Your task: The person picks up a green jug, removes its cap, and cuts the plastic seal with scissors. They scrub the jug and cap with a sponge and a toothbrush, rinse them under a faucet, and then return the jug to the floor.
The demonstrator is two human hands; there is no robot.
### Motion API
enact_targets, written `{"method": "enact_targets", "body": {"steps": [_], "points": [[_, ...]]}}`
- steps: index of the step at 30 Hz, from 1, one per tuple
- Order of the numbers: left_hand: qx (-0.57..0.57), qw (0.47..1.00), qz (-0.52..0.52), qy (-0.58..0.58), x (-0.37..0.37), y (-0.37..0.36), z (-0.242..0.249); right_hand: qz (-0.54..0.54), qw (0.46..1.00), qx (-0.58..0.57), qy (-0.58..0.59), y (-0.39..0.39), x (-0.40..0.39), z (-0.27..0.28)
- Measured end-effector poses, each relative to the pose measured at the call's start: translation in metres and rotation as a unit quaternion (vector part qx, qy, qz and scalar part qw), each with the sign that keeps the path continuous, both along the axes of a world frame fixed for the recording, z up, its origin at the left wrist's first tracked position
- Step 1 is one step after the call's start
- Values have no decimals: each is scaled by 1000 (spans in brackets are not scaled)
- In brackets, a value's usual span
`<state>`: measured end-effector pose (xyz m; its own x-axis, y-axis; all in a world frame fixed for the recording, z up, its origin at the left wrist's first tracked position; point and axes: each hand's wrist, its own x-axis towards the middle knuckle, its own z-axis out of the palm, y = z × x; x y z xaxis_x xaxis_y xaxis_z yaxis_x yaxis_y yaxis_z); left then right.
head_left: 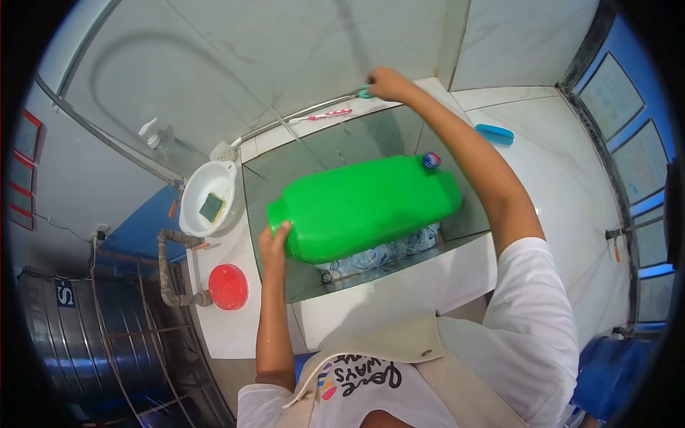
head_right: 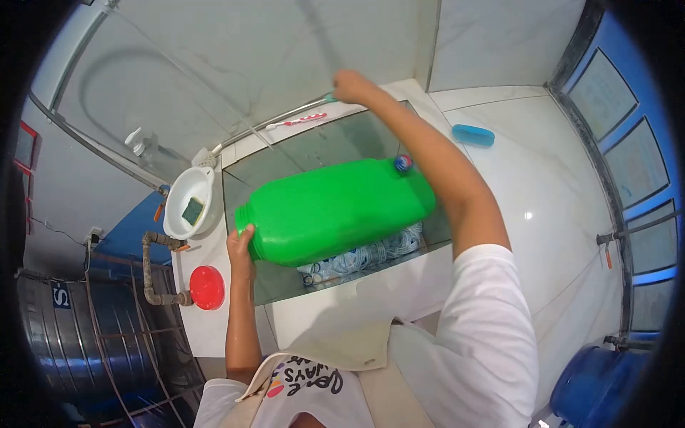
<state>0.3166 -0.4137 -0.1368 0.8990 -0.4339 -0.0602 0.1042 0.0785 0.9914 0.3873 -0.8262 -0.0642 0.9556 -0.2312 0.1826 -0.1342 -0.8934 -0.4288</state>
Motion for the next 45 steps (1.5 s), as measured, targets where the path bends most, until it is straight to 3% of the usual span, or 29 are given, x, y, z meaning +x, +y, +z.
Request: {"method": "enact_targets", "body": {"steps": [2,6,9,14,17,19,23,30,33,39,45], "points": [[-5,1000,20,12,13,6,-33,-55,998,26,26,-22,-42,-1],[-42,993,82,69,20,14,-60,-38,997,2,62,-54,-108,-44],[-21,994,59,91,18,28,-67,-7,994,-63,86,-51,-138,-74],[61,985,64,149,9,49,-66,6,993,-115,34,-30,-168,-73],[74,979,64,178,-1,54,-73,32,991,-126,35,-22,-173,-60],[76,974,136,162,-5,55,-79,41,991,-126,29,-18,-178,-46],[80,969,179,148,-12,53,-77,69,983,-153,80,0,-185,-11],[109,971,174,121,-12,57,-86,54,956,-230,174,32,-177,-2],[112,973,166,112,-11,60,-93,56,957,-234,162,51,-184,17],[111,973,166,116,-11,61,-91,57,960,-250,109,51,-186,-8],[122,971,170,112,-12,59,-88,54,952,-263,150,56,-183,-11]]}}
